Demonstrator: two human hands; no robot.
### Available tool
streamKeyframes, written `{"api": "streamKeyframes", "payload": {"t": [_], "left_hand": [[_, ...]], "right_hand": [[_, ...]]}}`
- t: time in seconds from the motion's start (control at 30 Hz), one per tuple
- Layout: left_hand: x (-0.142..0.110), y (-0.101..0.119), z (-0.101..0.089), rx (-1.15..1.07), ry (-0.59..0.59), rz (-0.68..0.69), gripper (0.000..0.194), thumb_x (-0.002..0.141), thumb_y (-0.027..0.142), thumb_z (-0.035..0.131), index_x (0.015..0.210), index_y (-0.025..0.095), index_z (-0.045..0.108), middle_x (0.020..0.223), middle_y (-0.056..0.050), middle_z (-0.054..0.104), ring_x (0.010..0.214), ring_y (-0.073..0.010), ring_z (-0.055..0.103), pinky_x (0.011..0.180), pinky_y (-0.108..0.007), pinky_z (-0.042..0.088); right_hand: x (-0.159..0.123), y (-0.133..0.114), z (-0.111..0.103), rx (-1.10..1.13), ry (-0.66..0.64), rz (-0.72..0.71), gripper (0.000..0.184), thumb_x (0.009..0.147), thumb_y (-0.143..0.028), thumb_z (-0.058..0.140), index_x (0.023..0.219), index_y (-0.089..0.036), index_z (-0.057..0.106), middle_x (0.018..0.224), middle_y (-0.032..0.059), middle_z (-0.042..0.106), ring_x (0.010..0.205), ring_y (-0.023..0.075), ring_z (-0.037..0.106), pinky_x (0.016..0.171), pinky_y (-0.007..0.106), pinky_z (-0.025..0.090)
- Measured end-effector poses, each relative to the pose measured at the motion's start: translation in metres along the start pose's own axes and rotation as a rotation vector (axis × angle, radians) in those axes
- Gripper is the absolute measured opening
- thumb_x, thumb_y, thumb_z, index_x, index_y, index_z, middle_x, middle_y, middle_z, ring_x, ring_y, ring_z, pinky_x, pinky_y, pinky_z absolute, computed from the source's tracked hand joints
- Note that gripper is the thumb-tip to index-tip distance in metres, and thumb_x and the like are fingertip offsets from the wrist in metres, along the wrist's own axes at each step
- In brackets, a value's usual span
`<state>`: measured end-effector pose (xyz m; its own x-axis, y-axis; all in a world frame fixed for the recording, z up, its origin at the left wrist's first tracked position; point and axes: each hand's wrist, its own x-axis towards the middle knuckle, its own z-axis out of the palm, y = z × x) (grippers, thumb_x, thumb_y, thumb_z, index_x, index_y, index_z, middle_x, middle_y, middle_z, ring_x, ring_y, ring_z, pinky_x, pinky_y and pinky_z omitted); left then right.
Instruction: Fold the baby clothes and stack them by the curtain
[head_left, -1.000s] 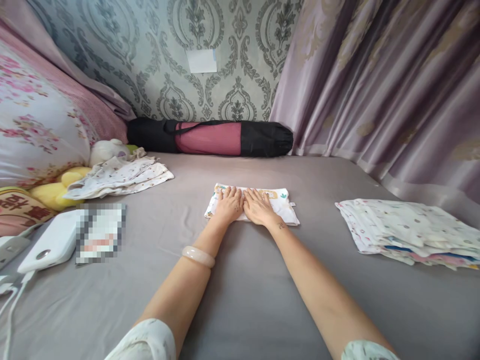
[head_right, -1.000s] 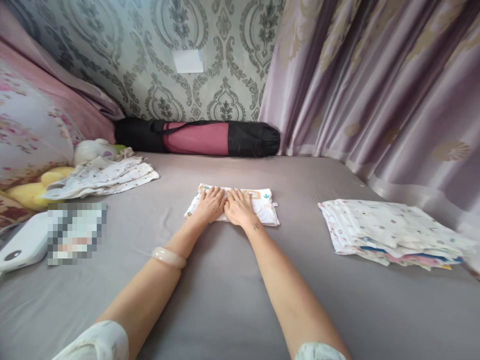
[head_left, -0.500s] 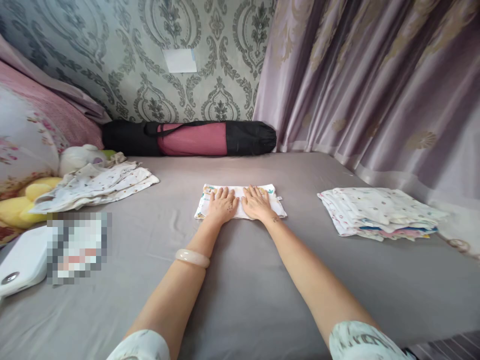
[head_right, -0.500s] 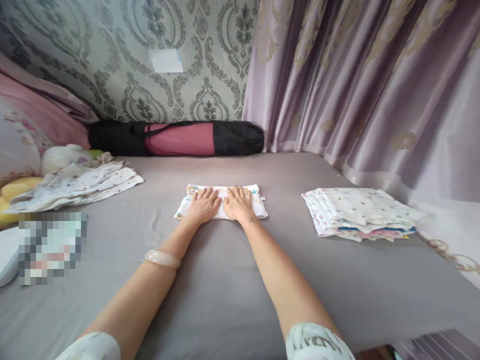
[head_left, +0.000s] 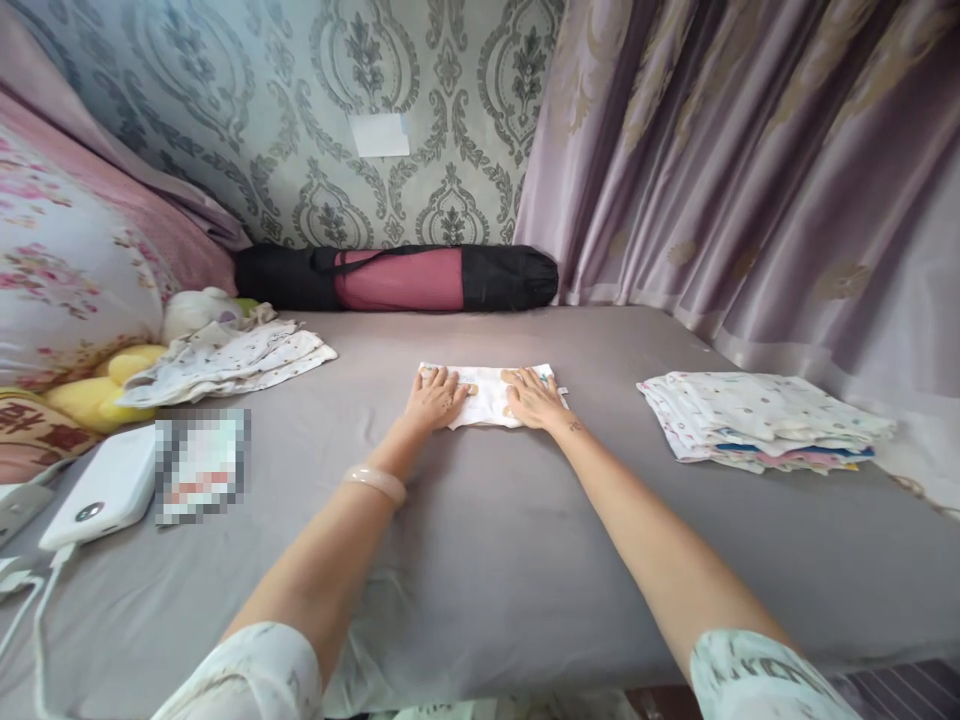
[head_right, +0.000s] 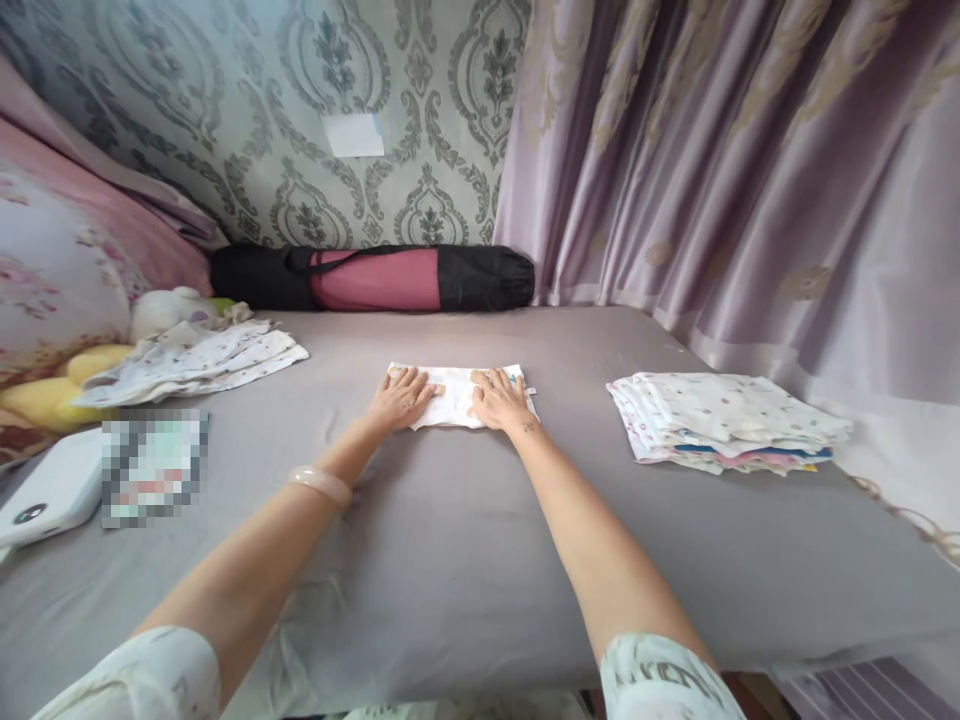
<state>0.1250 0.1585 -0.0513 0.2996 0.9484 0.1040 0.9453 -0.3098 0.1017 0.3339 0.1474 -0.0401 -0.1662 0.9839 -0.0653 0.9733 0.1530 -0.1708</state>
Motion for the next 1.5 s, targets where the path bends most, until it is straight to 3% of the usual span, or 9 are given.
{"api": "streamKeyframes", "payload": {"t": [0.2,0.33,0.53,0.67,0.87,1.03,1.23,1.37,1.5], "left_hand": [[0.002,-0.003,0.007,-0.024,-0.049,-0.049,0.055,0.099,0.049,0.02,0.142,0.021,0.038,0.153,-0.014,0.034,0.143,-0.028,0.029,0.115,-0.052,0.019],[0.003,-0.003,0.002,-0.025,-0.083,-0.033,0.054,0.099,0.049,0.02,0.142,0.022,0.038,0.153,-0.012,0.035,0.143,-0.0275,0.029,0.114,-0.053,0.02],[0.002,-0.019,-0.001,0.062,-0.056,-0.059,0.054,0.1,0.045,0.02,0.14,0.017,0.042,0.154,-0.015,0.034,0.144,-0.0282,0.026,0.115,-0.052,0.019],[0.002,-0.027,0.008,0.011,-0.058,-0.09,0.058,0.099,0.047,0.018,0.143,0.014,0.037,0.155,-0.018,0.032,0.146,-0.0292,0.023,0.114,-0.053,0.021],[0.005,-0.029,0.004,-0.044,-0.08,-0.098,0.056,0.099,0.05,0.02,0.141,0.019,0.039,0.155,-0.015,0.033,0.145,-0.0281,0.023,0.113,-0.054,0.023],[0.004,-0.045,-0.005,-0.135,-0.11,-0.098,0.05,0.099,0.047,0.018,0.136,0.026,0.045,0.153,-0.01,0.038,0.142,-0.0244,0.031,0.112,-0.05,0.027],[-0.004,-0.064,0.012,-0.239,-0.025,-0.177,0.053,0.099,0.047,0.019,0.144,0.028,0.04,0.156,-0.006,0.034,0.145,-0.025,0.026,0.116,-0.052,0.02],[-0.005,-0.069,0.019,-0.308,0.137,-0.175,0.051,0.098,0.046,0.025,0.136,0.024,0.051,0.151,-0.007,0.042,0.143,-0.0234,0.031,0.117,-0.044,0.024],[-0.007,-0.073,0.017,-0.389,0.283,-0.157,0.052,0.097,0.044,0.028,0.128,0.016,0.06,0.144,-0.011,0.051,0.141,-0.0246,0.035,0.117,-0.04,0.027]], "right_hand": [[0.002,0.003,0.005,-0.026,0.03,-0.012,0.054,0.098,-0.031,0.02,0.15,-0.024,0.033,0.158,0.0068,0.028,0.146,0.0219,0.02,0.118,0.052,0.008],[0.003,0.003,0.002,-0.007,-0.001,-0.008,0.055,0.097,-0.031,0.019,0.15,-0.025,0.032,0.159,0.0057,0.027,0.146,0.0209,0.019,0.118,0.052,0.008],[-0.001,0.019,-0.002,-0.04,0.043,0.076,0.061,0.099,-0.036,0.017,0.151,-0.008,0.029,0.16,0.0129,0.021,0.148,0.0245,0.013,0.119,0.05,0.004],[-0.001,0.028,0.004,-0.031,0.051,0.098,0.06,0.099,-0.037,0.016,0.15,-0.008,0.03,0.159,0.0116,0.024,0.147,0.0242,0.015,0.119,0.049,0.009],[0.002,0.029,0.005,0.006,0.033,0.111,0.06,0.099,-0.039,0.016,0.15,-0.012,0.03,0.16,0.0097,0.022,0.148,0.0232,0.014,0.118,0.049,0.012],[0.001,0.037,-0.003,0.004,-0.006,0.091,0.064,0.099,-0.042,0.012,0.152,-0.009,0.026,0.161,0.0111,0.019,0.149,0.0229,0.01,0.119,0.046,0.007],[-0.003,0.045,-0.003,0.019,-0.005,0.124,0.067,0.098,-0.042,0.011,0.153,-0.005,0.022,0.162,0.0113,0.014,0.149,0.0225,0.009,0.12,0.043,0.008],[-0.002,0.043,-0.006,-0.017,-0.019,0.116,0.066,0.099,-0.043,0.013,0.152,-0.006,0.024,0.161,0.0112,0.017,0.149,0.0228,0.009,0.12,0.046,0.006],[0.004,0.03,-0.008,-0.062,0.057,0.061,0.064,0.099,-0.041,0.014,0.151,-0.007,0.03,0.16,0.0112,0.02,0.149,0.0231,0.007,0.12,0.044,0.002]]}}
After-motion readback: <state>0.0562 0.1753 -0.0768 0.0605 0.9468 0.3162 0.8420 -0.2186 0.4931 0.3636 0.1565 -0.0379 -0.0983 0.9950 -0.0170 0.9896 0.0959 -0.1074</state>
